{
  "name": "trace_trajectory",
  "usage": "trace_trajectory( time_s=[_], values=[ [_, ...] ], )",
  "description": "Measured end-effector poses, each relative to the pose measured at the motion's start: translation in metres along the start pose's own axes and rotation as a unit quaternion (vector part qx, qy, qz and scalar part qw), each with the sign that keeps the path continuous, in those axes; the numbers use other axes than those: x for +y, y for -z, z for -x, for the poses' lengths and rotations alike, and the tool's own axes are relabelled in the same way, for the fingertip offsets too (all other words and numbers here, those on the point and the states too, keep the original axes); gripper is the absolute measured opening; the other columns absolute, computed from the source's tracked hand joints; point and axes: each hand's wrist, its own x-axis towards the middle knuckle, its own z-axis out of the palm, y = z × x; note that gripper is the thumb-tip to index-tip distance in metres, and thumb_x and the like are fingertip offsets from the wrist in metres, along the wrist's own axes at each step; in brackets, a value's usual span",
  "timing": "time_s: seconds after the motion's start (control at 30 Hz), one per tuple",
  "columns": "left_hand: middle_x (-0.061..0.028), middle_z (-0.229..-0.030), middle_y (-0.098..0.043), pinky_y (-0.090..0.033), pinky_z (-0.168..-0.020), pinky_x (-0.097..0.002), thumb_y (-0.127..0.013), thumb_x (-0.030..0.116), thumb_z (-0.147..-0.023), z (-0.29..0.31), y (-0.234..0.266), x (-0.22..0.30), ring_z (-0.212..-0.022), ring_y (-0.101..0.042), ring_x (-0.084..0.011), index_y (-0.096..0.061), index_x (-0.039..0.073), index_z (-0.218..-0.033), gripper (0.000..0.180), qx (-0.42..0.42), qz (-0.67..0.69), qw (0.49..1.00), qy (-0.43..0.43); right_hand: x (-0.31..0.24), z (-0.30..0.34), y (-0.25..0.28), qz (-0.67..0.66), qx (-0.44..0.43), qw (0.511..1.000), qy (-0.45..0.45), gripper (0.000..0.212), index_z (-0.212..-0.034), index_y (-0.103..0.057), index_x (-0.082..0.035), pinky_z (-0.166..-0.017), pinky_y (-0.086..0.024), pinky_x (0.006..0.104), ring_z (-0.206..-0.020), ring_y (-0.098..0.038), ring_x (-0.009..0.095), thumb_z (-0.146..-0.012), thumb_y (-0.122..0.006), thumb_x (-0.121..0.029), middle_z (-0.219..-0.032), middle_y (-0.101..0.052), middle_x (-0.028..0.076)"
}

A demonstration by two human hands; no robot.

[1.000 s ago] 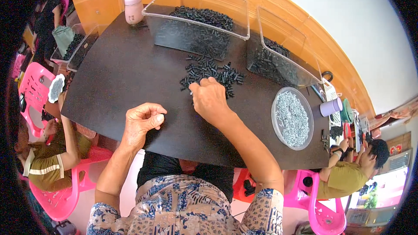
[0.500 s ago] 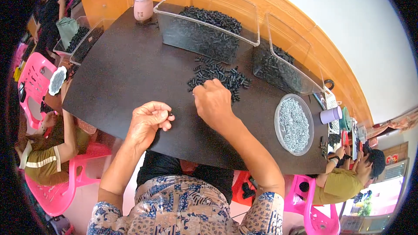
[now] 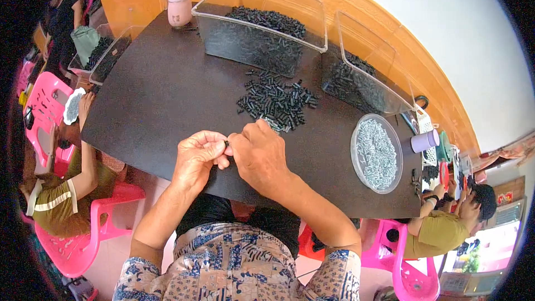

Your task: The person assembles small black plastic tubes with silver metal parts by hand at a workstation.

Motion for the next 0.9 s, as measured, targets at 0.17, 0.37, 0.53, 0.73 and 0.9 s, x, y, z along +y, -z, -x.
trace_trajectory(
  time_s=[0.17,0.37,0.53,0.73,0.9],
  values=[
    [-0.0143,-0.081,-0.067,-0.049,-0.055,-0.0252,-0.063,0.003,-0.085,0.004,-0.006,-0.004,-0.059,-0.062,-0.0167,-0.062,-0.005,-0.095,0.013,0.011,-0.014,1.000,-0.009,-0.009,0.011,-0.005,0.068,0.010,0.997,0.029,0.029,-0.095,-0.064,-0.001,-0.057,-0.044,0.0340,-0.070,-0.051,0.024,-0.066,-0.064,-0.003,-0.077,-0.051,0.007],
    [-0.0149,-0.081,-0.067,-0.051,-0.057,-0.0270,-0.063,0.002,-0.085,0.013,-0.006,-0.010,-0.059,-0.060,-0.0173,-0.063,-0.006,-0.097,0.015,-0.013,-0.062,0.998,-0.023,-0.013,0.022,-0.007,0.077,-0.021,0.996,0.030,0.035,-0.098,-0.059,0.004,-0.066,-0.041,0.0368,-0.075,-0.047,0.027,-0.066,-0.063,-0.008,-0.078,-0.047,0.010],
    [-0.0139,-0.080,-0.067,-0.050,-0.057,-0.0255,-0.063,0.003,-0.085,0.010,-0.009,-0.016,-0.059,-0.060,-0.0154,-0.062,-0.005,-0.098,0.015,-0.041,-0.041,0.998,-0.008,-0.003,0.030,0.003,-0.040,0.028,0.998,-0.048,0.022,-0.092,-0.062,-0.005,-0.066,-0.044,0.0387,-0.076,-0.054,0.029,-0.070,-0.063,-0.004,-0.083,-0.056,0.010],
    [-0.0133,-0.079,-0.067,-0.049,-0.057,-0.0225,-0.064,0.003,-0.085,0.012,-0.016,-0.015,-0.058,-0.059,-0.0137,-0.063,-0.004,-0.097,0.014,-0.038,-0.063,0.997,0.007,-0.003,0.029,0.020,-0.133,0.065,0.978,-0.148,0.020,-0.093,-0.065,-0.002,-0.062,-0.046,0.0303,-0.071,-0.057,0.022,-0.074,-0.065,0.004,-0.082,-0.063,0.009],
    [-0.0114,-0.078,-0.067,-0.048,-0.055,-0.0230,-0.062,0.004,-0.086,0.014,-0.019,-0.019,-0.059,-0.059,-0.0127,-0.063,-0.004,-0.099,0.015,-0.047,-0.095,0.994,-0.015,-0.005,0.031,0.016,-0.110,0.070,0.985,-0.114,0.020,-0.093,-0.065,-0.002,-0.062,-0.046,0.0304,-0.071,-0.058,0.023,-0.074,-0.065,0.005,-0.084,-0.064,0.010]
  ],
)
